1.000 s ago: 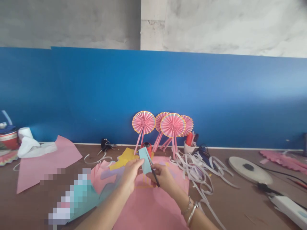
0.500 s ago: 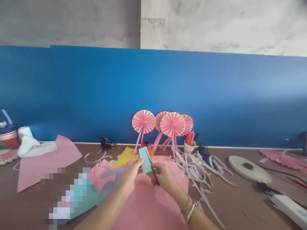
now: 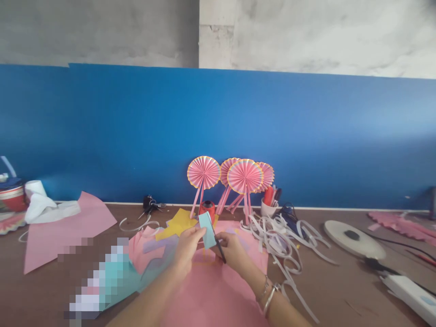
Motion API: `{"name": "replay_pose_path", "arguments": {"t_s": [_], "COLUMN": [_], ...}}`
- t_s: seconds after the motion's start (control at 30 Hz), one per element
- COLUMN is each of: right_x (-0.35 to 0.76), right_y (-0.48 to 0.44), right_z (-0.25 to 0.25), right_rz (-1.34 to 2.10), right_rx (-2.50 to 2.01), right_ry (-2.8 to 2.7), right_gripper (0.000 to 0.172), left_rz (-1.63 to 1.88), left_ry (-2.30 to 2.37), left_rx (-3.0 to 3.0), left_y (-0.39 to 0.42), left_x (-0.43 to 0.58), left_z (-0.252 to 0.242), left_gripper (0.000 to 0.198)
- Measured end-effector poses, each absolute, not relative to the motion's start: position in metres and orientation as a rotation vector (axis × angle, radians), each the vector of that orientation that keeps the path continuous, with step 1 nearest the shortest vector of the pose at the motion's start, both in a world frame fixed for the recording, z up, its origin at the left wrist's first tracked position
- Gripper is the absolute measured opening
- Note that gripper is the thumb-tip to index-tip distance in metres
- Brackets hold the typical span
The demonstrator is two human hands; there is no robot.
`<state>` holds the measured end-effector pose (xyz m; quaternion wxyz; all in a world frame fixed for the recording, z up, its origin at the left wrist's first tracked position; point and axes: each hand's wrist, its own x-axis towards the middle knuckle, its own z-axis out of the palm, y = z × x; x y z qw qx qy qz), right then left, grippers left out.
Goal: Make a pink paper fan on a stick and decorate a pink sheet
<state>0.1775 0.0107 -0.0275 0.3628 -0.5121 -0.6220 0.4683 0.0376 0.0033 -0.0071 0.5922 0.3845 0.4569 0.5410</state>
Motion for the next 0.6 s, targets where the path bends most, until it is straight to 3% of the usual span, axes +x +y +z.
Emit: {"name": "replay_pose_path", "arguments": {"t_s": [0.43,0.6], "right_x": [0.173,0.173], "right_y": [0.007,0.007], "right_z": [-0.030,-0.033], "right_rz": [1.505,1.464], "right_rx": [-1.168,-1.164], "right_ry": [-1.612,-1.645], "right_gripper": [0.029,0.028], "left_rz": [1.542,1.523], "left_ry": [1.044,1.023], "left_rx": [0.620,0.631], "left_y": [0.021,0.020], "left_x": [0.026,0.027], "left_z": [-0.013,-0.011], "left_gripper": [0.034,0.032]}}
